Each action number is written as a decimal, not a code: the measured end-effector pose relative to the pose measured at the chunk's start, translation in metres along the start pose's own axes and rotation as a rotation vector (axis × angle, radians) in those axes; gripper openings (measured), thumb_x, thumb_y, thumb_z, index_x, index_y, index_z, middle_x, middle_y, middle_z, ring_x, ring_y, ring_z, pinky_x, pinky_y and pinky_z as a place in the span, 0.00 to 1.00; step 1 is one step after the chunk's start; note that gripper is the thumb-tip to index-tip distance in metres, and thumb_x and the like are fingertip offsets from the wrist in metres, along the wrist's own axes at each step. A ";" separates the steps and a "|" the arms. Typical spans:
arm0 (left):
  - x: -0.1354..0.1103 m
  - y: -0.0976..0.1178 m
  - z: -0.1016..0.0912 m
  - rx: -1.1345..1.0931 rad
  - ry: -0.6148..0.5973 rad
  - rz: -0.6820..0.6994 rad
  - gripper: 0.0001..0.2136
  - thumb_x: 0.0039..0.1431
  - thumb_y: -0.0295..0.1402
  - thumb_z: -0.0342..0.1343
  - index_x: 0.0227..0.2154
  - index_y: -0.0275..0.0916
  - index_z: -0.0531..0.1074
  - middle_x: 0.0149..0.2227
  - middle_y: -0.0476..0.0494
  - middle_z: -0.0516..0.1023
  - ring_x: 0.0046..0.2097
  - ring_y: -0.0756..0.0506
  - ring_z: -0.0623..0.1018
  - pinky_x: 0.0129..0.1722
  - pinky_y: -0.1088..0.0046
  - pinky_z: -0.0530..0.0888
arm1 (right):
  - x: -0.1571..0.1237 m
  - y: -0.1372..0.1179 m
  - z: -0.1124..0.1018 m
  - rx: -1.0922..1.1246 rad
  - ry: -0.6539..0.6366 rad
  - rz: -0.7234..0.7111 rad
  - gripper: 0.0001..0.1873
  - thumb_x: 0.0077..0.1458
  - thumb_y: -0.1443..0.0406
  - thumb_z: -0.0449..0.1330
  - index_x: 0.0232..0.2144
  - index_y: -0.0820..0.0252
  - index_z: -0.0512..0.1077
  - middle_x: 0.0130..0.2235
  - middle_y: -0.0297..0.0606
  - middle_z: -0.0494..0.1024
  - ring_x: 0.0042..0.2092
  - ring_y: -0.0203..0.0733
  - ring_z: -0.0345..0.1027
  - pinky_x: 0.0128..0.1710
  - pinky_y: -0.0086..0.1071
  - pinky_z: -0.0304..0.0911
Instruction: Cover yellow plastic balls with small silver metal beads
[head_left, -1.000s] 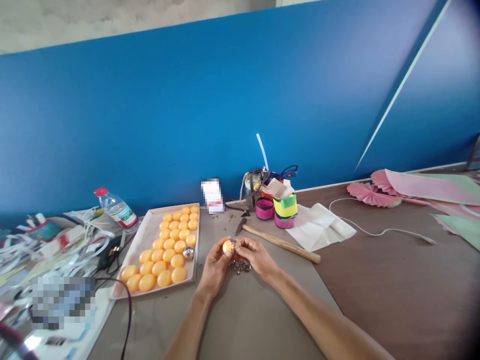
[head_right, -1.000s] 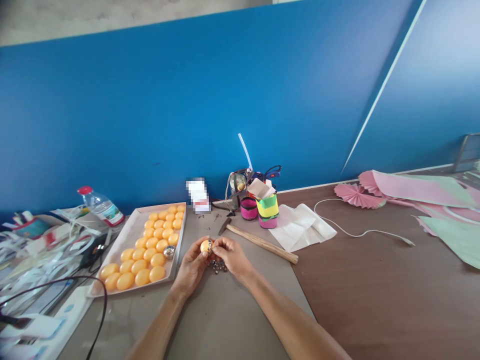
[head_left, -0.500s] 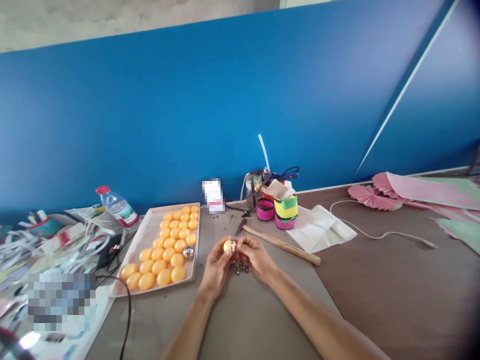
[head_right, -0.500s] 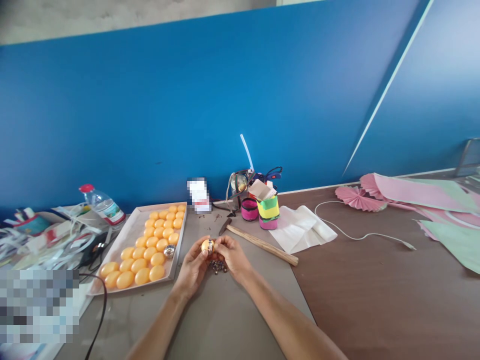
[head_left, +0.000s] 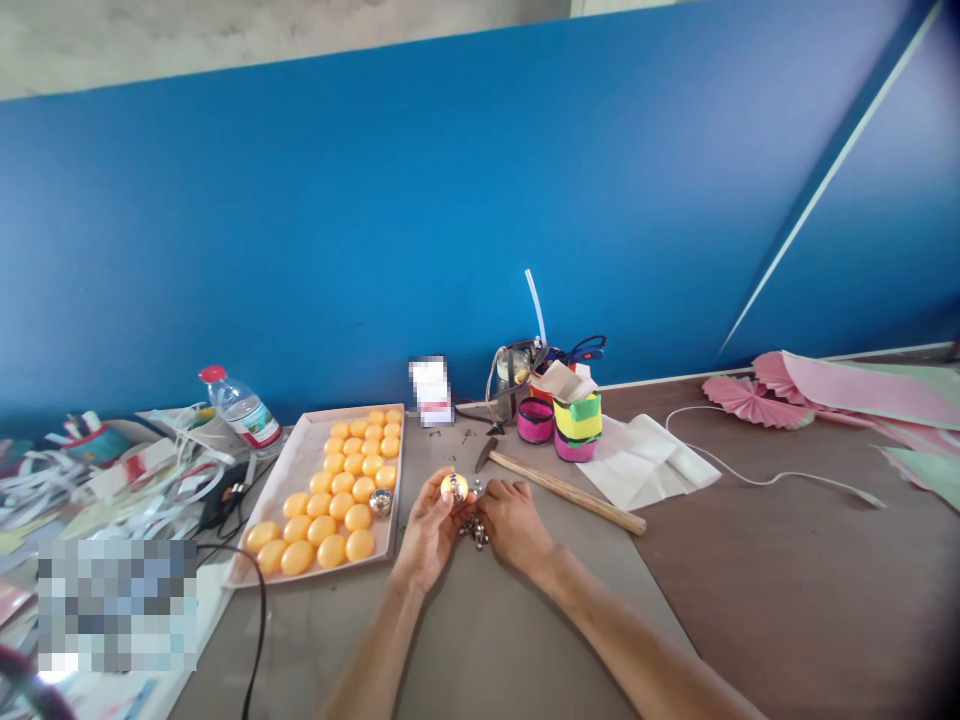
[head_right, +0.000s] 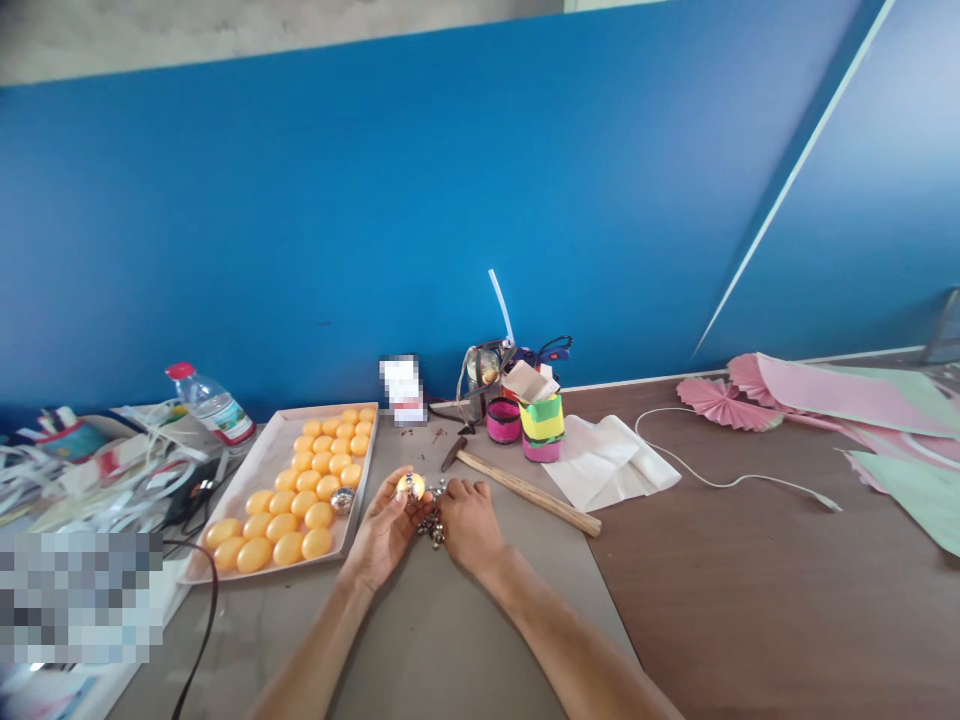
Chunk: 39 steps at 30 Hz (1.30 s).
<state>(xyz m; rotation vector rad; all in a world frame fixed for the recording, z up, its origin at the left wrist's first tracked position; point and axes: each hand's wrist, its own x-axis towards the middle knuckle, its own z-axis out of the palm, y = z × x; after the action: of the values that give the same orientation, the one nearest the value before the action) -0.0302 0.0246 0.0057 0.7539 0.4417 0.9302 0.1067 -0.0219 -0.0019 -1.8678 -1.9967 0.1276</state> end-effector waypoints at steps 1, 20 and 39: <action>0.000 0.000 0.000 0.001 -0.004 0.000 0.16 0.49 0.30 0.60 0.43 0.43 0.68 0.38 0.48 0.74 0.37 0.48 0.75 0.41 0.70 0.69 | 0.000 0.000 0.001 0.004 -0.001 -0.003 0.09 0.54 0.69 0.51 0.27 0.60 0.71 0.32 0.40 0.70 0.37 0.41 0.61 0.36 0.34 0.45; 0.003 0.000 -0.002 0.002 0.040 0.014 0.16 0.49 0.30 0.60 0.43 0.42 0.68 0.37 0.48 0.74 0.36 0.50 0.74 0.40 0.71 0.69 | 0.002 -0.002 -0.007 0.652 0.185 0.202 0.07 0.46 0.72 0.50 0.23 0.60 0.67 0.24 0.33 0.72 0.28 0.36 0.63 0.31 0.29 0.53; 0.002 -0.002 0.001 0.033 0.002 0.021 0.16 0.50 0.29 0.59 0.44 0.41 0.68 0.36 0.47 0.74 0.34 0.50 0.74 0.38 0.71 0.70 | 0.007 -0.009 -0.011 1.604 0.112 0.303 0.10 0.41 0.61 0.63 0.27 0.59 0.68 0.22 0.28 0.70 0.20 0.30 0.58 0.23 0.27 0.52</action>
<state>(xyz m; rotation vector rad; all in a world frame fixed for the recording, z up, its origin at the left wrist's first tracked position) -0.0279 0.0256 0.0049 0.7890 0.4523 0.9456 0.1015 -0.0186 0.0127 -0.9382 -0.8090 1.2207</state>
